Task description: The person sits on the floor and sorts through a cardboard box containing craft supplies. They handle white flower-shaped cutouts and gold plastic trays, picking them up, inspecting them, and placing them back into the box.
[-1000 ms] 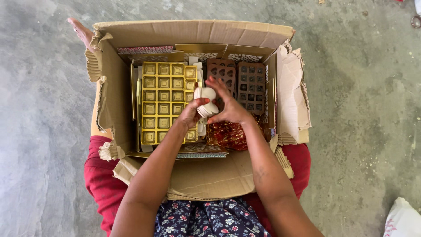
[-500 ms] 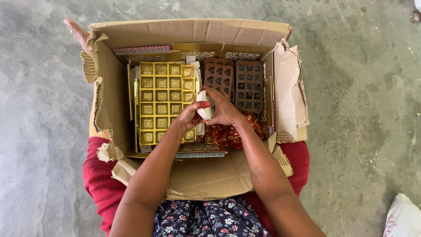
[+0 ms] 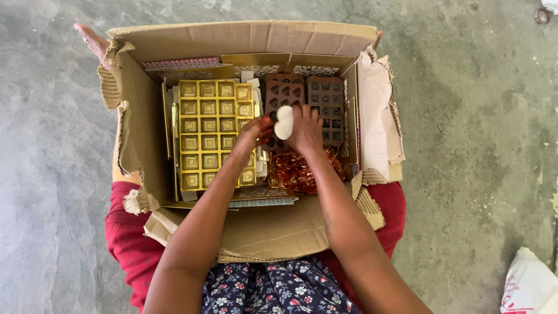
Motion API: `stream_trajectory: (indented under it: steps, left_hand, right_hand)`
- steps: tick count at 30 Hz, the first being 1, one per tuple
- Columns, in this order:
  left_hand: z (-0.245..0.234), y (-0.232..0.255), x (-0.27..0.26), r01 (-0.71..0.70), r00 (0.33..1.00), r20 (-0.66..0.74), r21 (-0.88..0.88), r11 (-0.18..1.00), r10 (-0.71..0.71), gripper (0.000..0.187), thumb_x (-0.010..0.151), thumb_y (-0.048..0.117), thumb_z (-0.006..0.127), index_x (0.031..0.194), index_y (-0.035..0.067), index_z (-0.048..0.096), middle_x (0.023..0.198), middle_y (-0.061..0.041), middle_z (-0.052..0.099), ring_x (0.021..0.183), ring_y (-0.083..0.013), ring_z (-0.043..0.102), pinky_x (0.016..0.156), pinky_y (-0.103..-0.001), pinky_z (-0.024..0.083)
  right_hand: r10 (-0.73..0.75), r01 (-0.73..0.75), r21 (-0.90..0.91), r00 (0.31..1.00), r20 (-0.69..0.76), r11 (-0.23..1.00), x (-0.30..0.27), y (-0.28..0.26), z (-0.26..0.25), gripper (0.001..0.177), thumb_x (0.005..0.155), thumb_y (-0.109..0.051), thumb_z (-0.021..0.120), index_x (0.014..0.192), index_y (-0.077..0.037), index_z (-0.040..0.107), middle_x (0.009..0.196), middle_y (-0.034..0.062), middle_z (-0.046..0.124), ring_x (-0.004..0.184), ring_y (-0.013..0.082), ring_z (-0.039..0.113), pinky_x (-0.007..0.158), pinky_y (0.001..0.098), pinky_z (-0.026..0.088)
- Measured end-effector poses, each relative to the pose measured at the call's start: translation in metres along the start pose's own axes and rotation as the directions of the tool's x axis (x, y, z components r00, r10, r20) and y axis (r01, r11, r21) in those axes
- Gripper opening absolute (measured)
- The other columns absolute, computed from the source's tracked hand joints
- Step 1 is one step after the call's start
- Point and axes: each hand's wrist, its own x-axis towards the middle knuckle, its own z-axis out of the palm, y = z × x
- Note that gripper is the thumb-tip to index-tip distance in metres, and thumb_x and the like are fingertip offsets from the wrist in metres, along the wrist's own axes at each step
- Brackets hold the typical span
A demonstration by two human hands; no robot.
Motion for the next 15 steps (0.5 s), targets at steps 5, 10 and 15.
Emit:
stream_trajectory:
  steps: [5,10,15]
  left_hand:
    - [0.003,-0.011,0.006,-0.015,1.0,-0.002,0.048,0.999,0.015,0.061,0.092,0.048,0.064,0.141,0.013,0.058,0.134,-0.01,0.067,0.124,-0.0232,0.061,0.105,-0.036,0.048]
    - [-0.001,-0.013,0.007,-0.043,0.999,0.01,0.05,0.998,0.043,0.056,0.095,0.042,0.061,0.142,0.013,0.056,0.138,-0.011,0.067,0.128,-0.0243,0.061,0.109,-0.037,0.046]
    - [-0.003,-0.005,-0.002,-0.287,0.938,-0.13,0.229,0.93,0.322,0.057,0.099,0.034,0.06,0.149,0.012,0.046,0.151,-0.012,0.053,0.139,-0.028,0.052,0.117,-0.044,0.038]
  right_hand:
    - [0.065,-0.069,0.082,0.996,0.054,0.994,-0.011,-0.019,-0.023,0.128,0.056,-0.022,0.1,0.159,-0.025,0.024,0.161,0.0185,0.022,0.142,0.0449,0.031,0.115,0.0653,0.029]
    - [0.152,-0.177,0.089,0.96,0.234,0.98,-0.02,-0.028,-0.048,0.142,0.061,-0.012,0.097,0.163,-0.034,0.001,0.168,0.0165,-0.006,0.153,0.0422,0.008,0.121,0.0677,0.015]
    - [-0.043,0.054,0.018,0.928,-0.371,0.998,-0.024,-0.001,-0.054,0.114,0.069,0.008,0.083,0.163,-0.022,0.027,0.164,0.0261,0.023,0.148,0.039,0.029,0.114,0.0663,0.029]
